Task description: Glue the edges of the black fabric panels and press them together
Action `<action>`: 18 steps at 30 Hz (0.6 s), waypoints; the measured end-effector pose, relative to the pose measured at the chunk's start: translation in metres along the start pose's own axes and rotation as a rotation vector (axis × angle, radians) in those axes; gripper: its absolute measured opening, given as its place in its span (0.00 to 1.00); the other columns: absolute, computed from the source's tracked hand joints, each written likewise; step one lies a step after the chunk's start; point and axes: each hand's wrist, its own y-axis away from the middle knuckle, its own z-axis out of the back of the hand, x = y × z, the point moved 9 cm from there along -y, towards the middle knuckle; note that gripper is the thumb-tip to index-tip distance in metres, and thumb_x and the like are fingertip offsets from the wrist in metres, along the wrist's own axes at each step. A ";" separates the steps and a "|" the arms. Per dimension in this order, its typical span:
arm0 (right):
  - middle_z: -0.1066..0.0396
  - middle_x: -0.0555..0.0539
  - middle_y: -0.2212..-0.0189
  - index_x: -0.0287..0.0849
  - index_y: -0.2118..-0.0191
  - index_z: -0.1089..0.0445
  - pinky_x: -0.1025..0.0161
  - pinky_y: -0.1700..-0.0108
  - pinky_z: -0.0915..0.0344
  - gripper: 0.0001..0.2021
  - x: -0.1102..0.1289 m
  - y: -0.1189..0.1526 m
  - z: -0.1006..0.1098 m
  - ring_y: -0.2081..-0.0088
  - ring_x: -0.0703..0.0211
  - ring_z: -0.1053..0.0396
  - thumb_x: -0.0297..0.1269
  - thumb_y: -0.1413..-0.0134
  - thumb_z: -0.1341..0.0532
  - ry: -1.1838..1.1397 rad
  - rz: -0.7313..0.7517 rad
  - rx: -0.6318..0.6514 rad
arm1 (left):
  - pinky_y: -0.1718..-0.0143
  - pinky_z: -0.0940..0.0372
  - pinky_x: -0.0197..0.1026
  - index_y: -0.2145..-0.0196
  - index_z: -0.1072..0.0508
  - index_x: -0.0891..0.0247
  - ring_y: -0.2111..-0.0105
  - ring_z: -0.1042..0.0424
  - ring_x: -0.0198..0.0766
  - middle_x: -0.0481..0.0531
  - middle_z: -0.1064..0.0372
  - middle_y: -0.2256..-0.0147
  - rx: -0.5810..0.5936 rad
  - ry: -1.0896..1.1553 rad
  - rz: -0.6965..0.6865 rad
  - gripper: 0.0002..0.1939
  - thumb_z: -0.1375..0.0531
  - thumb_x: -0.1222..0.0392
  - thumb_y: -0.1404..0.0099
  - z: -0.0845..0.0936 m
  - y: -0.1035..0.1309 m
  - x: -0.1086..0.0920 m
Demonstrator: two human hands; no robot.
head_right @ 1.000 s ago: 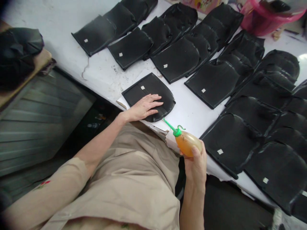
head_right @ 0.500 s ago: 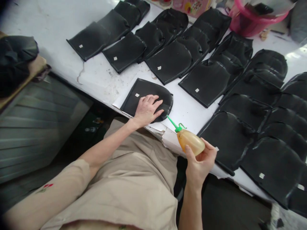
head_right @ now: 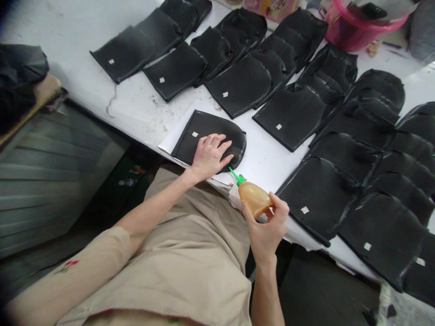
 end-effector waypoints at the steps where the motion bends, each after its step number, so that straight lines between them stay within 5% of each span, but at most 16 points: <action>1: 0.33 0.43 0.51 0.44 0.46 0.33 0.54 0.59 0.23 0.32 0.001 0.001 -0.001 0.52 0.49 0.27 0.46 0.56 0.24 0.023 0.024 0.002 | 0.40 0.46 0.55 0.40 0.28 0.64 0.39 0.40 0.54 0.62 0.35 0.38 0.004 0.001 0.003 0.23 0.46 0.49 0.26 0.001 0.000 0.000; 18: 0.32 0.43 0.54 0.43 0.44 0.33 0.54 0.62 0.23 0.32 0.017 0.016 0.012 0.53 0.47 0.28 0.44 0.53 0.25 0.226 0.142 -0.072 | 0.46 0.45 0.56 0.41 0.29 0.65 0.43 0.38 0.57 0.65 0.35 0.39 0.088 -0.031 -0.031 0.26 0.42 0.45 0.30 0.002 -0.003 -0.009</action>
